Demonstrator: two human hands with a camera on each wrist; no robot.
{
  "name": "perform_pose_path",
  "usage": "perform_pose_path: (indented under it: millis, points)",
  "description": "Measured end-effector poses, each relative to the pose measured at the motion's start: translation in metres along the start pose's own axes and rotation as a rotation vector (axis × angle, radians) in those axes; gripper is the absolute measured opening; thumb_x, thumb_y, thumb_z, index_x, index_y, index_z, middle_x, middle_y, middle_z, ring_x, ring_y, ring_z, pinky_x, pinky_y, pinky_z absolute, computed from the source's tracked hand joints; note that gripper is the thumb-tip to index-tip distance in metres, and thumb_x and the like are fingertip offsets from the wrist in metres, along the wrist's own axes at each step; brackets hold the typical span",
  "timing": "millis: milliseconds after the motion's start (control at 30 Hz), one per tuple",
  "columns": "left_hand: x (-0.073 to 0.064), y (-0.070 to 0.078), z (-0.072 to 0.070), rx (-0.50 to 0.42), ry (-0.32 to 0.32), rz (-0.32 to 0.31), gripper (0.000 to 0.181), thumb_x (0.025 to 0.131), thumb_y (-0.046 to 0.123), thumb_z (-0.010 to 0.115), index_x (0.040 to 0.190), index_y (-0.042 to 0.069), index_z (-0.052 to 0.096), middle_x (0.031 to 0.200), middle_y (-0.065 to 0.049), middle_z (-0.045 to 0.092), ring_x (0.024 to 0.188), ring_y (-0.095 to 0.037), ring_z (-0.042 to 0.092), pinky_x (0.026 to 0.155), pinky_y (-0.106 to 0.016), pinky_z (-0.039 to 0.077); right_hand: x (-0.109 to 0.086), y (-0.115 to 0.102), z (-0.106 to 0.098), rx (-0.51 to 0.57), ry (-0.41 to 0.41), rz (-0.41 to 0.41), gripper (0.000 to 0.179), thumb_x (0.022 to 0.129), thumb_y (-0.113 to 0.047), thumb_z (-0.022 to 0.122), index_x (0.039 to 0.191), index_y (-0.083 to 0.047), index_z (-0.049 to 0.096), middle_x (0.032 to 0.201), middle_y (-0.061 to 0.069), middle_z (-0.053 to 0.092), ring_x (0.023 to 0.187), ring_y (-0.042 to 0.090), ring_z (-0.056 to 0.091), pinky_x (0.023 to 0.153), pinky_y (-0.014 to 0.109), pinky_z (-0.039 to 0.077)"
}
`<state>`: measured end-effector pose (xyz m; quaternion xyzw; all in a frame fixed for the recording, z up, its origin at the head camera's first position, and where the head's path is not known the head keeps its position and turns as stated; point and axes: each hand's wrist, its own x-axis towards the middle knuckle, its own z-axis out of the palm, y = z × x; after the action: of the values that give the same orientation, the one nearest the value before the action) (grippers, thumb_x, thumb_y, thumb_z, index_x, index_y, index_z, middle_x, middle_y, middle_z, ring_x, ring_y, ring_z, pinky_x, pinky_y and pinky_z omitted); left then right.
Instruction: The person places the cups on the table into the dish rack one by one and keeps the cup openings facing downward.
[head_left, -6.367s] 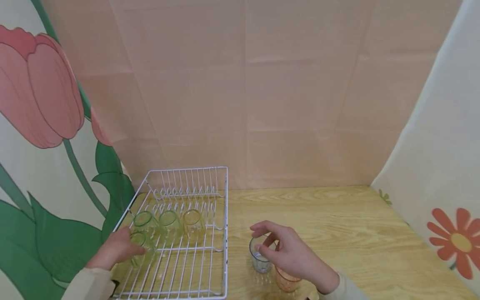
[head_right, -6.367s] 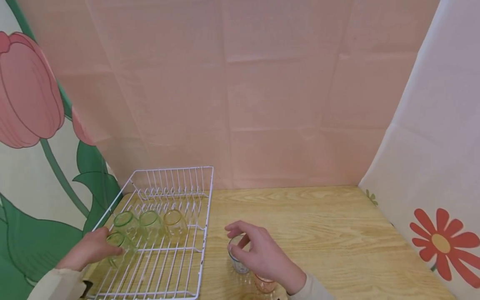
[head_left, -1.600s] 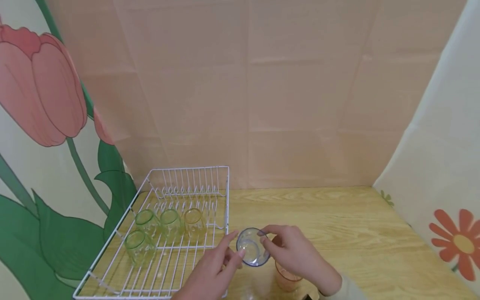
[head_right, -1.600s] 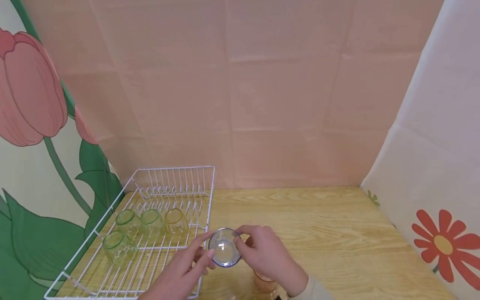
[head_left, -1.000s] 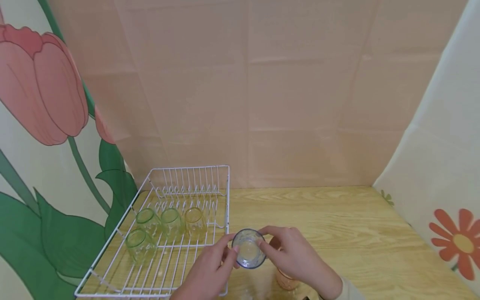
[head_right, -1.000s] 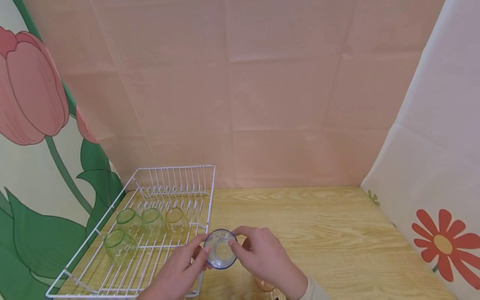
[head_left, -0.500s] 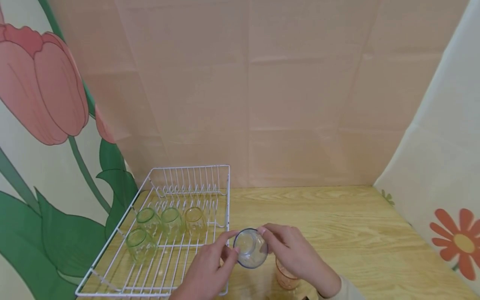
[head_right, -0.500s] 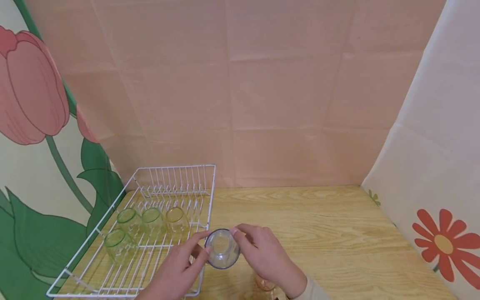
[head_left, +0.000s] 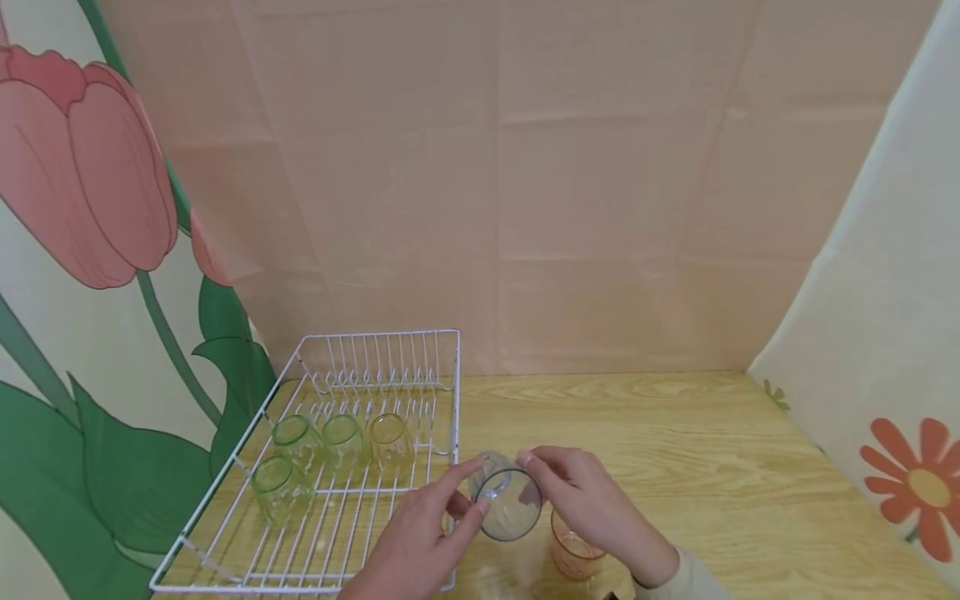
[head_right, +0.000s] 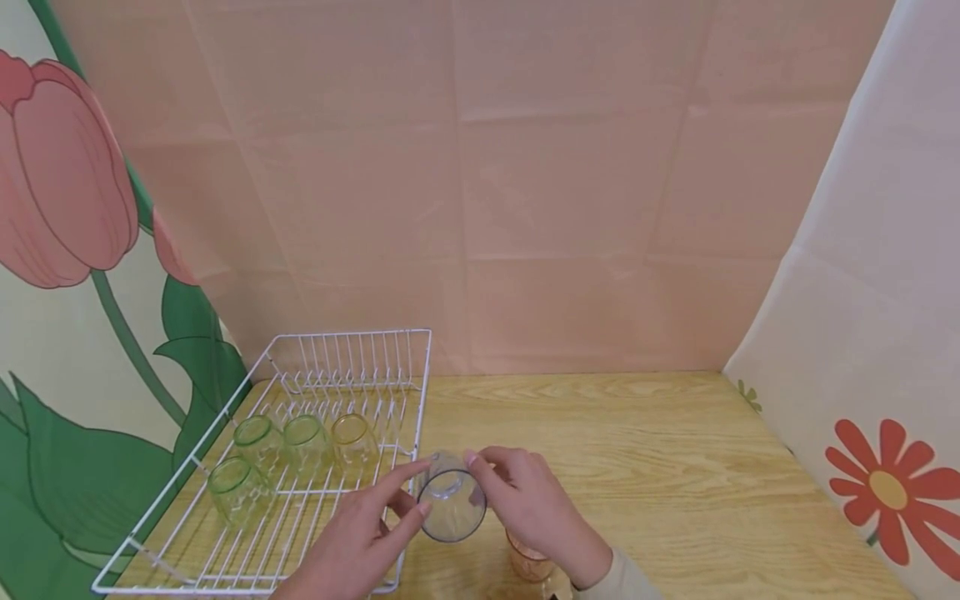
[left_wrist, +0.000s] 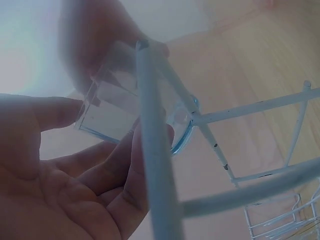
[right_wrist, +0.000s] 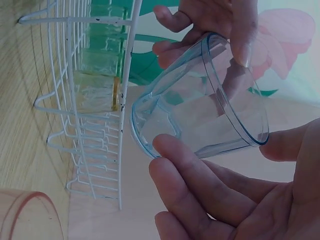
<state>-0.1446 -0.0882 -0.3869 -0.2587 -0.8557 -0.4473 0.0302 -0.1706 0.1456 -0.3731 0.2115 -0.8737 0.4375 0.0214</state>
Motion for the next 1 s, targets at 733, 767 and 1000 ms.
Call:
perform_pose_path:
  millis: [733, 767, 1000]
  points:
    - [0.001, -0.003, -0.002, 0.003, 0.055, -0.008, 0.037, 0.104, 0.027, 0.054, 0.141, 0.021, 0.053, 0.086, 0.007, 0.07, 0.041, 0.002, 0.04, 0.042, -0.022, 0.043, -0.002, -0.01, 0.001, -0.038, 0.067, 0.014, 0.033, 0.104, -0.041, 0.052, 0.108, -0.015, 0.072, 0.074, -0.016, 0.07, 0.073, 0.004, 0.068, 0.067, 0.027, 0.054]
    - [0.0, -0.003, -0.002, -0.002, 0.055, -0.01, 0.037, 0.104, 0.026, 0.054, 0.141, 0.021, 0.053, 0.087, 0.006, 0.07, 0.041, 0.003, 0.041, 0.042, -0.022, 0.044, -0.002, -0.01, 0.001, -0.032, 0.067, 0.014, 0.033, 0.104, -0.041, 0.052, 0.108, -0.015, 0.072, 0.073, -0.016, 0.07, 0.074, 0.005, 0.069, 0.068, 0.027, 0.054]
    - [-0.002, 0.001, -0.001, -0.034, 0.024, -0.006, 0.041, 0.105, 0.036, 0.052, 0.143, 0.021, 0.05, 0.095, 0.0, 0.073, 0.051, -0.001, 0.052, 0.05, -0.023, 0.049, -0.002, -0.009, 0.003, -0.037, 0.088, 0.03, 0.032, 0.103, -0.04, 0.054, 0.108, -0.013, 0.07, 0.076, -0.01, 0.072, 0.074, 0.008, 0.067, 0.067, 0.026, 0.051]
